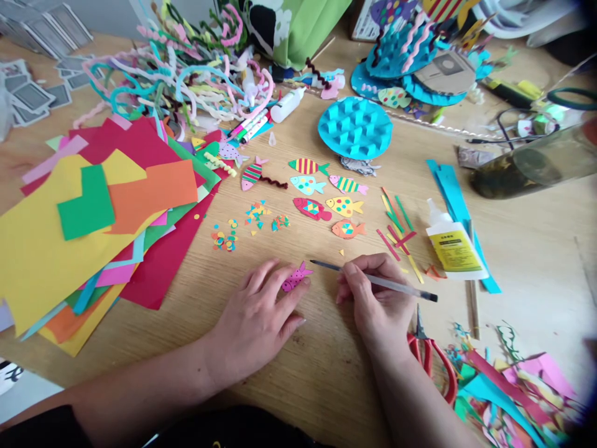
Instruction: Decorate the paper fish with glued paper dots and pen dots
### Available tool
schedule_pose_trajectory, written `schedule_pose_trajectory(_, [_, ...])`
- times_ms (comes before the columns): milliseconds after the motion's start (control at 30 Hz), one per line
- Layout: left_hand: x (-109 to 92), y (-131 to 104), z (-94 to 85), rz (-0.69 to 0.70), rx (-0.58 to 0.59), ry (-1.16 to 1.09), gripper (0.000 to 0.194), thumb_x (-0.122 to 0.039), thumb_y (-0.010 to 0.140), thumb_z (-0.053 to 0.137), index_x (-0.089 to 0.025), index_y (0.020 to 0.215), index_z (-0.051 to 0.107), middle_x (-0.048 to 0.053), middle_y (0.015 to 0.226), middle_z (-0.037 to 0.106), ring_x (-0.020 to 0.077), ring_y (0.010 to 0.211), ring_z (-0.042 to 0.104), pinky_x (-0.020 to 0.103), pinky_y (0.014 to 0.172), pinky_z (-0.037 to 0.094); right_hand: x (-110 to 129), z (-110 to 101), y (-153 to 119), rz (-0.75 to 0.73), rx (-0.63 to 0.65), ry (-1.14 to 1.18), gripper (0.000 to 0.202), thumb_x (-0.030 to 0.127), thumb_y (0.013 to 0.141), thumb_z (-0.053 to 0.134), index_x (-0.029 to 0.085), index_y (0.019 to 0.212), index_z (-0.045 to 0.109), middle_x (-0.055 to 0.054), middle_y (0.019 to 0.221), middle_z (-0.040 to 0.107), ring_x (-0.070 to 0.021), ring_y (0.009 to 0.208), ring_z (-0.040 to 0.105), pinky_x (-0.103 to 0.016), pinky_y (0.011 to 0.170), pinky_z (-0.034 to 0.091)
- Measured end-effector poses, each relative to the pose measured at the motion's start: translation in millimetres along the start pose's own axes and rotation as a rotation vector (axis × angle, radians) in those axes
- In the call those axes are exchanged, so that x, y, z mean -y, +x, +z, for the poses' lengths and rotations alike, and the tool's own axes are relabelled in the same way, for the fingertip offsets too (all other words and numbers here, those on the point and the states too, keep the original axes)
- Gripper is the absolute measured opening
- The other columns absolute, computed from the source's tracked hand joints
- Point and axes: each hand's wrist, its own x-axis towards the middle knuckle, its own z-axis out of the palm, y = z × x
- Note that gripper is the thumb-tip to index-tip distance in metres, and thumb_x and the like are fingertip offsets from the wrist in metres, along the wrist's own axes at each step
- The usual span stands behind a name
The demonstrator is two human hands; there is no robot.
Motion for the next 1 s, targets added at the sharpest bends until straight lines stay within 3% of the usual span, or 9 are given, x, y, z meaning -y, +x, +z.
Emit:
schedule_pose_trajectory(267, [-1.1,-1.2,-0.6,-0.021,0.026,-0.012,0.053,-0.030,0.091,0.060,-0.021,0.141,0.046,0.011,0.135,0.048,0.0300,0.126,0.041,0.049,0.107,0.040,-3.4,0.8,-10.4,-0.189,0.106,-0.170,0.010,0.028,0.095,0.053,0.023,0.104,0.054,-0.001,0.075,0.070,-0.0158,0.065,0.068,-0.028,0.062,0.052])
schedule_pose_trajectory(467, [-0.8,-1.1,-0.4,-0.006,-0.034,-0.038,0.056,-0.033,0.092,0.057,-0.011,0.142,0.040,0.013,0.134,0.052,0.0306,0.124,0.043,0.049,0.107,0.039,-5.1,-0.7,-9.1,-0.341,0.151,-0.372,0.011,0.024,0.095,0.052,0.023,0.105,0.056,-0.003,0.087,0.071,-0.0168,0.078,0.069,-0.027,0.065,0.051])
schedule_pose_trajectory(633, [-1.6,-3.0,-2.4,0.036,-0.130,-0.082,0.041,-0.030,0.094,0.055,-0.009,0.128,0.050,0.014,0.125,0.058,0.0301,0.119,0.048,0.048,0.104,0.042,-4.1,0.3,-7.0,-0.350,0.233,-0.373,0.014,0.022,0.095,0.052,0.024,0.109,0.058,-0.003,0.098,0.071,-0.0157,0.088,0.069,-0.025,0.070,0.052])
schedule_pose_trajectory(733, [-1.7,-3.7,-2.9,0.064,-0.176,-0.117,0.036,-0.030,0.094,0.055,-0.010,0.124,0.052,0.013,0.119,0.062,0.0291,0.116,0.050,0.046,0.103,0.043,-3.6,1.4,-7.4,-0.316,0.281,-0.324,0.019,0.022,0.096,0.051,0.026,0.113,0.058,-0.003,0.105,0.071,-0.0163,0.097,0.068,-0.028,0.081,0.053])
schedule_pose_trajectory(867, [-1.9,-2.5,-4.1,0.067,-0.163,-0.132,0.036,-0.031,0.094,0.054,-0.011,0.124,0.054,0.014,0.122,0.060,0.0291,0.116,0.050,0.046,0.102,0.044,-5.3,2.8,-7.0,-0.313,0.204,-0.165,0.018,0.024,0.097,0.051,0.025,0.113,0.058,-0.005,0.107,0.071,-0.0191,0.104,0.066,-0.036,0.092,0.050])
schedule_pose_trajectory(1000, [-2.2,-0.1,-5.1,0.020,-0.077,-0.082,0.039,-0.034,0.093,0.056,-0.014,0.126,0.057,0.016,0.136,0.049,0.0320,0.122,0.045,0.051,0.103,0.042,-9.4,2.9,-3.4,-0.277,0.017,-0.013,0.013,0.028,0.098,0.049,0.022,0.104,0.059,-0.002,0.081,0.070,-0.0171,0.077,0.069,-0.035,0.078,0.053])
